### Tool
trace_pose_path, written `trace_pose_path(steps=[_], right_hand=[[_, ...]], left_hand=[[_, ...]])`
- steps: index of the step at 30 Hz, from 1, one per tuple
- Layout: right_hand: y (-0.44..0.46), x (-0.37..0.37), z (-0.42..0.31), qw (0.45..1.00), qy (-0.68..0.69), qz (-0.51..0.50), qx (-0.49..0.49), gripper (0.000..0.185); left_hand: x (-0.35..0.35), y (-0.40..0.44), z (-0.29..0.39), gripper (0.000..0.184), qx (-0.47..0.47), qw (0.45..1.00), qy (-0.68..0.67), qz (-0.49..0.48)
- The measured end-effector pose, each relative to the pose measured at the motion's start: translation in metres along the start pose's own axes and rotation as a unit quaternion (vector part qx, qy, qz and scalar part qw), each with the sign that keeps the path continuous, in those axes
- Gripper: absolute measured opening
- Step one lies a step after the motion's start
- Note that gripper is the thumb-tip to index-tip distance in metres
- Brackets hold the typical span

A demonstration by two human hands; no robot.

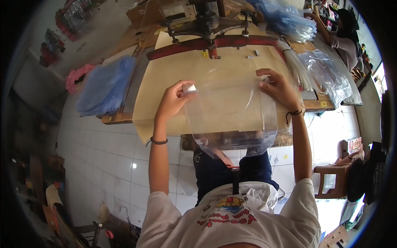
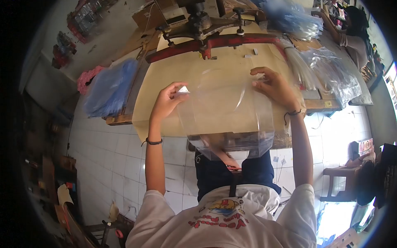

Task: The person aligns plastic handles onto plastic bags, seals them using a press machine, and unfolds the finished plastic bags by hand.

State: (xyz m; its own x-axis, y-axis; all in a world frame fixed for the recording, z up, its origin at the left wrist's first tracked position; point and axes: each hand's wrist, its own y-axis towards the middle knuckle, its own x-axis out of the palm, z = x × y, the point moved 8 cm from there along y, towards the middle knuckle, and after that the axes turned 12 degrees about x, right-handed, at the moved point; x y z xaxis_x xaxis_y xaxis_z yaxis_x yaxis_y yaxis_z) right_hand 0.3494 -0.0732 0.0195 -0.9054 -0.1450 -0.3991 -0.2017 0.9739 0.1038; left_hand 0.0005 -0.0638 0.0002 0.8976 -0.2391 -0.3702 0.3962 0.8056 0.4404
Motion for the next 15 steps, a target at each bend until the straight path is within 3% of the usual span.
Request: trace_pose_path(steps=[4, 7, 10, 13, 15], right_hand=[[0.001, 0.005, 0.004, 1.0, -0.002, -0.017, 0.018, 0.03], [0.005, 0.004, 0.001, 0.998, -0.054, 0.017, -0.021, 0.033], [0.0, 0.004, -0.001, 0.999, -0.001, 0.033, -0.012, 0.031], [-0.005, 0.002, -0.002, 0.998, -0.008, 0.02, 0.059, 0.03], [-0.007, 0.006, -0.001, 0.998, 0.02, 0.039, 0.038, 0.03]], left_hand=[[0.0, -0.004, 0.004, 0.02, -0.034, 0.998, -0.053, 0.014], [-0.001, -0.006, -0.009, 0.011, -0.053, 0.993, -0.101, -0.001], [0.002, -0.006, -0.005, 0.01, -0.053, 0.986, -0.155, 0.038], [0.005, -0.007, 0.011, 0.017, -0.061, 0.989, -0.107, 0.085], [0.005, -0.01, 0.012, 0.023, -0.07, 0.984, -0.118, 0.112]])
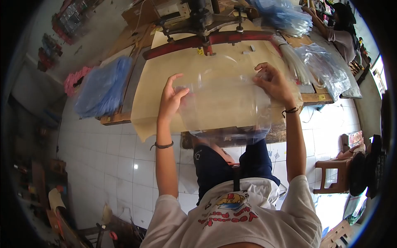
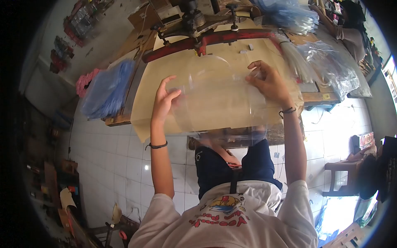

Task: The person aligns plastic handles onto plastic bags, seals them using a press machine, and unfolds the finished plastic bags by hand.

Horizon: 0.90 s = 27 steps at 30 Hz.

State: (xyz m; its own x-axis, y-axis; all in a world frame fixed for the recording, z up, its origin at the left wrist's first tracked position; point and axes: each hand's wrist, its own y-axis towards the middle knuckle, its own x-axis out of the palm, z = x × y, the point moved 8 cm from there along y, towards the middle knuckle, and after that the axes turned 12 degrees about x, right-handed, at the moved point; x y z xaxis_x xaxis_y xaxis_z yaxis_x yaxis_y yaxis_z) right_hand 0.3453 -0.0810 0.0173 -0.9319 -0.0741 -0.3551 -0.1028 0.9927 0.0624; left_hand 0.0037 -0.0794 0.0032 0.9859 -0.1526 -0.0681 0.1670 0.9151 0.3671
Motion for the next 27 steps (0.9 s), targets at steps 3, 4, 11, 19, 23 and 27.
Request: trace_pose_path(steps=[3, 4, 11, 19, 23, 27], right_hand=[[-0.006, 0.001, 0.002, 0.998, 0.06, 0.01, -0.023, 0.032], [-0.008, 0.002, 0.003, 0.996, 0.082, 0.01, -0.028, 0.032], [-0.008, 0.004, 0.0, 0.999, 0.041, 0.03, -0.015, 0.022], [-0.014, 0.007, -0.001, 0.998, 0.066, -0.005, 0.02, 0.019], [-0.013, 0.007, 0.001, 0.997, 0.073, -0.005, 0.022, 0.02], [-0.014, 0.003, 0.0, 0.999, 0.029, 0.015, -0.008, 0.025]], left_hand=[[0.006, -0.002, 0.0, 0.025, -0.01, 1.0, -0.004, 0.017], [0.009, -0.004, -0.001, 0.024, -0.015, 1.0, -0.003, 0.019], [0.011, -0.007, -0.004, 0.013, 0.081, 0.996, 0.017, 0.012], [0.011, -0.018, -0.001, 0.016, 0.026, 0.996, 0.069, 0.045], [0.01, -0.019, 0.0, 0.016, 0.073, 0.994, 0.074, 0.046], [0.007, -0.02, -0.002, 0.017, 0.094, 0.991, 0.078, 0.06]])
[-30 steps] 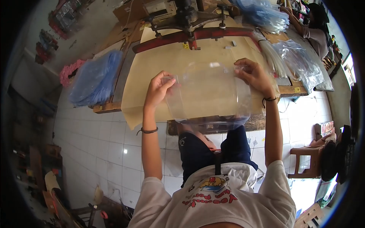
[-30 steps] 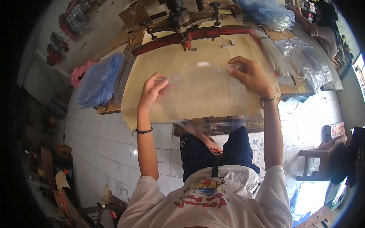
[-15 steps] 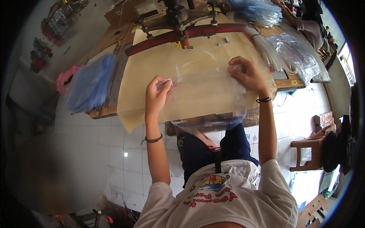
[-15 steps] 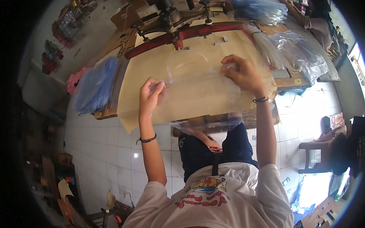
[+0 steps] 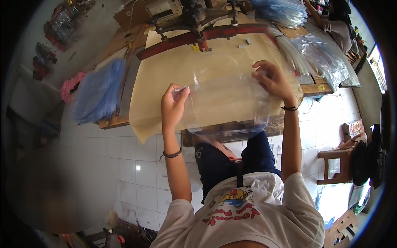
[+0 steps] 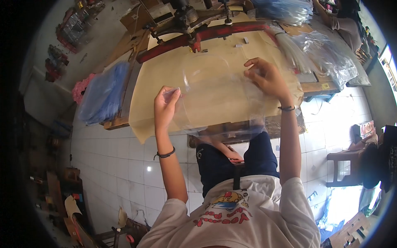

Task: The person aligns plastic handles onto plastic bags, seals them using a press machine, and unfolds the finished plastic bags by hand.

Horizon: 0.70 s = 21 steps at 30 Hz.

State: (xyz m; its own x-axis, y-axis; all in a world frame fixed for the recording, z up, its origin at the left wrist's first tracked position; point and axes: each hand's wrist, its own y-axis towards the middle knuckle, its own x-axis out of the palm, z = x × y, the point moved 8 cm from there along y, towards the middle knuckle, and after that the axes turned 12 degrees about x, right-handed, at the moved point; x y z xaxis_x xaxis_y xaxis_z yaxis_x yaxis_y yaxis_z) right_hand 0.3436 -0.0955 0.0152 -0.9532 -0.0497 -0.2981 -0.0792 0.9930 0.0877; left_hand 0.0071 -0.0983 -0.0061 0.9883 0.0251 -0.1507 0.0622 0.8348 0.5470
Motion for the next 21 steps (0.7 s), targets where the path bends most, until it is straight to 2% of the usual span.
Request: trace_pose_path(steps=[1, 4, 6, 8, 10, 12, 13, 14, 16, 18, 19, 21], right_hand=[[-0.002, 0.0, -0.002, 1.0, -0.02, 0.007, -0.017, 0.026], [-0.031, 0.004, -0.001, 0.998, 0.065, 0.004, 0.011, 0.031], [-0.064, 0.004, 0.011, 0.993, 0.105, 0.013, 0.048, 0.036], [-0.105, 0.014, 0.031, 0.982, 0.166, -0.06, 0.069, 0.038], [-0.144, 0.02, 0.044, 0.994, 0.031, -0.104, 0.024, 0.038], [-0.181, 0.011, 0.072, 0.987, -0.033, -0.112, 0.108, 0.033], [-0.199, -0.009, 0.083, 0.992, -0.02, -0.059, 0.105, 0.027], [-0.217, -0.03, 0.092, 0.995, -0.01, -0.009, 0.104, 0.022], [-0.258, -0.094, 0.082, 0.966, 0.046, 0.209, 0.147, 0.017], [-0.313, -0.173, 0.076, 0.936, 0.036, 0.35, 0.036, 0.034], [-0.331, -0.204, 0.043, 0.902, -0.079, 0.425, 0.003, 0.035], [-0.364, -0.253, -0.02, 0.779, -0.257, 0.571, -0.045, 0.038]], left_hand=[[-0.002, 0.001, -0.001, 0.017, 0.005, 1.0, 0.012, 0.004], [-0.007, -0.002, 0.003, 0.016, 0.039, 0.998, 0.034, 0.022], [-0.008, -0.014, 0.003, 0.015, -0.027, 0.999, -0.028, 0.006], [0.004, -0.03, 0.012, 0.013, -0.053, 0.996, -0.074, -0.022], [0.023, -0.055, 0.019, 0.012, -0.068, 0.991, -0.097, -0.06], [0.049, -0.086, 0.023, 0.016, -0.078, 0.985, -0.1, -0.113], [0.064, -0.104, 0.023, 0.019, -0.114, 0.972, -0.159, -0.131], [0.08, -0.114, 0.024, 0.031, -0.085, 0.964, -0.218, -0.123], [0.101, -0.136, 0.0, 0.04, -0.104, 0.947, -0.273, -0.137], [0.115, -0.172, -0.042, 0.047, -0.195, 0.938, -0.185, -0.22], [0.118, -0.189, -0.064, 0.051, -0.233, 0.927, -0.138, -0.26], [0.12, -0.23, -0.096, 0.06, -0.234, 0.877, -0.013, -0.42]])
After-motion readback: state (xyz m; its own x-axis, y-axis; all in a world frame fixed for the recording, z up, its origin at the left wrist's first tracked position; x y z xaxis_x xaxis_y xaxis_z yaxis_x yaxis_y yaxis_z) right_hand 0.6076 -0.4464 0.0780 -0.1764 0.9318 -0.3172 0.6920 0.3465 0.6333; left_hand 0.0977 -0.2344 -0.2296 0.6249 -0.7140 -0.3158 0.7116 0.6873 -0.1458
